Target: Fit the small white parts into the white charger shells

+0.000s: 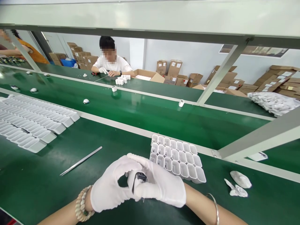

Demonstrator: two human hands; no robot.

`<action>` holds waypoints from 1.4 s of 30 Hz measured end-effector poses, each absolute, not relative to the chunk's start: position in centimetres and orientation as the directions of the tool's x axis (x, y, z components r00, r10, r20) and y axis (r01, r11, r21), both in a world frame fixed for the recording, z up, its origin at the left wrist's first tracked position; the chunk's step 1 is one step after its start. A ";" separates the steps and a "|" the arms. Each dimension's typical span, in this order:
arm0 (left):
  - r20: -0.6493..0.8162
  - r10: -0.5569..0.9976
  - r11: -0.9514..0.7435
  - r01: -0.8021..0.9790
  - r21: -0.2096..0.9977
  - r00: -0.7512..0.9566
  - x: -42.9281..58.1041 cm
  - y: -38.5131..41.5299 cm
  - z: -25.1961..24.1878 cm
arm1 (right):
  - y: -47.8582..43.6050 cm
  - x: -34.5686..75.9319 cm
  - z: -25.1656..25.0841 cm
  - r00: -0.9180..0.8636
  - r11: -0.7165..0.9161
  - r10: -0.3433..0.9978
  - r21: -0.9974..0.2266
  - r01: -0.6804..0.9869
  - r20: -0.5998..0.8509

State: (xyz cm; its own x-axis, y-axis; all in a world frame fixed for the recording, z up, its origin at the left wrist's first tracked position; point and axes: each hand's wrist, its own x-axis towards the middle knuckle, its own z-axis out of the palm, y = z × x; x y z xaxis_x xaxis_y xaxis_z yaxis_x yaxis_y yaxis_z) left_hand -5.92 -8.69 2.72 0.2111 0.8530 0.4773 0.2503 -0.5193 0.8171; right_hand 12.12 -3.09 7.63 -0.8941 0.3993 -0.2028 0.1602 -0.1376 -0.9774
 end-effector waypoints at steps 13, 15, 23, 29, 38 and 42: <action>0.306 0.933 -0.342 0.203 0.918 0.188 -5.8 -8.8 2.5 | -3.4 12.0 7.5 -0.850 -0.174 0.476 -0.971 0.162 -0.227; 0.275 0.943 -0.306 0.165 0.938 0.187 -5.6 -8.9 2.4 | -3.5 11.8 7.6 -0.853 -0.184 0.470 -0.971 0.155 -0.226; 0.277 0.908 -0.331 0.133 0.934 0.313 -5.2 -8.2 0.7 | -3.9 11.3 6.6 -0.786 -0.236 0.522 -0.941 0.241 -0.332; 0.313 0.897 -0.408 0.315 0.857 0.312 -5.8 -8.1 1.3 | -4.2 10.9 5.2 -0.817 -0.276 0.537 -0.959 0.064 -0.209; 0.385 0.876 -0.438 0.144 0.887 0.291 -5.6 -8.7 1.5 | -4.9 11.8 5.0 -0.814 -0.326 0.535 -0.944 0.050 -0.228; 0.400 0.859 -0.461 0.142 0.876 0.320 -5.9 -8.7 1.5 | -5.0 12.0 5.4 -0.825 -0.327 0.502 -0.940 0.098 -0.261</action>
State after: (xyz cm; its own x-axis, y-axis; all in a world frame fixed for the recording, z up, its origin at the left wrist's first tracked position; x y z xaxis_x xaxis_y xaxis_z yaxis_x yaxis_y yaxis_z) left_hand -5.86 -8.74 1.52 0.3202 0.8586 0.4003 0.1421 -0.4613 0.8758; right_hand 12.03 -4.98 5.35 -0.8249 0.5016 -0.2608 0.0984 -0.3268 -0.9399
